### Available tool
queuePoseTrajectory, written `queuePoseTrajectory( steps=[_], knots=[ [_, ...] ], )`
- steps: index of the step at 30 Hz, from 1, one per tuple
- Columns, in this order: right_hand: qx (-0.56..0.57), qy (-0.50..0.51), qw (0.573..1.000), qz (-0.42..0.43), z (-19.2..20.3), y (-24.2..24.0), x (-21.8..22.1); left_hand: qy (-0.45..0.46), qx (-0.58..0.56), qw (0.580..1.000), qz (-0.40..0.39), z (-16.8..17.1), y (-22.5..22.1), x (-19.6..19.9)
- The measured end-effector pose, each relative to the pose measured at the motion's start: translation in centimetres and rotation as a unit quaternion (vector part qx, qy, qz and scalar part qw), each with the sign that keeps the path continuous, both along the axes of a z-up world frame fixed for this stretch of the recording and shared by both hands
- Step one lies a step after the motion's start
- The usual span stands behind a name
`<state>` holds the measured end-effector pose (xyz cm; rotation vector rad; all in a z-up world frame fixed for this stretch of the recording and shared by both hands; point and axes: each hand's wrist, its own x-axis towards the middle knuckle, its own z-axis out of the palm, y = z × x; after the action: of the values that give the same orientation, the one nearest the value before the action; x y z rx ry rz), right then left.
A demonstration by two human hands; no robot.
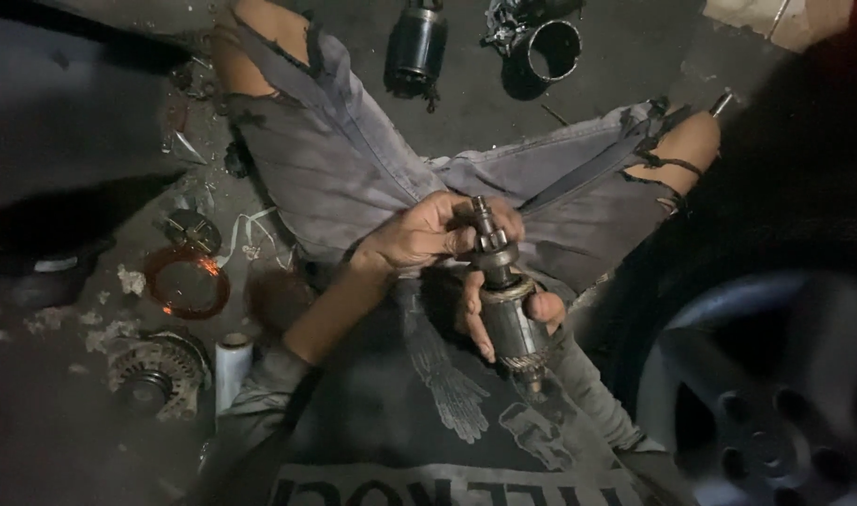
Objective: Reassembling the internal components of an automotive starter motor, including the armature and housing.
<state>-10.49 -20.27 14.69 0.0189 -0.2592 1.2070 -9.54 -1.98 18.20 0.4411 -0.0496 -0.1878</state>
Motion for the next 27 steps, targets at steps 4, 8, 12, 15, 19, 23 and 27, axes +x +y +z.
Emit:
queuePoseTrajectory(
  steps=[4,8,12,15,19,23,27],
  knots=[
    [-0.12,-0.094,0.987,-0.059,1.1,-1.0,2.0,0.004,0.099,0.995,-0.001,2.0,2.3,0.2],
    [-0.26,-0.208,0.938,-0.095,-0.7,-2.9,2.6,0.002,0.206,0.979,0.01,1.6,2.4,-0.4],
    [-0.226,-0.26,0.936,-0.078,-1.6,-3.1,2.8,0.024,0.181,0.983,0.021,1.4,1.5,-0.5],
    [-0.211,-0.189,0.957,-0.059,-0.4,-2.1,2.3,0.051,0.073,0.995,0.041,-0.6,0.3,-0.7],
    [-0.169,-0.137,0.976,-0.012,0.3,-1.4,1.5,0.066,-0.003,0.997,0.041,-2.1,-0.6,-1.2],
    [-0.189,-0.119,0.974,-0.025,0.4,-0.4,2.2,0.044,-0.016,0.998,0.041,-4.2,-0.4,-1.3],
    [-0.318,-0.24,0.908,-0.131,-0.3,-0.3,2.7,0.134,0.107,0.983,0.07,-0.8,0.5,-1.5]
  ],
)
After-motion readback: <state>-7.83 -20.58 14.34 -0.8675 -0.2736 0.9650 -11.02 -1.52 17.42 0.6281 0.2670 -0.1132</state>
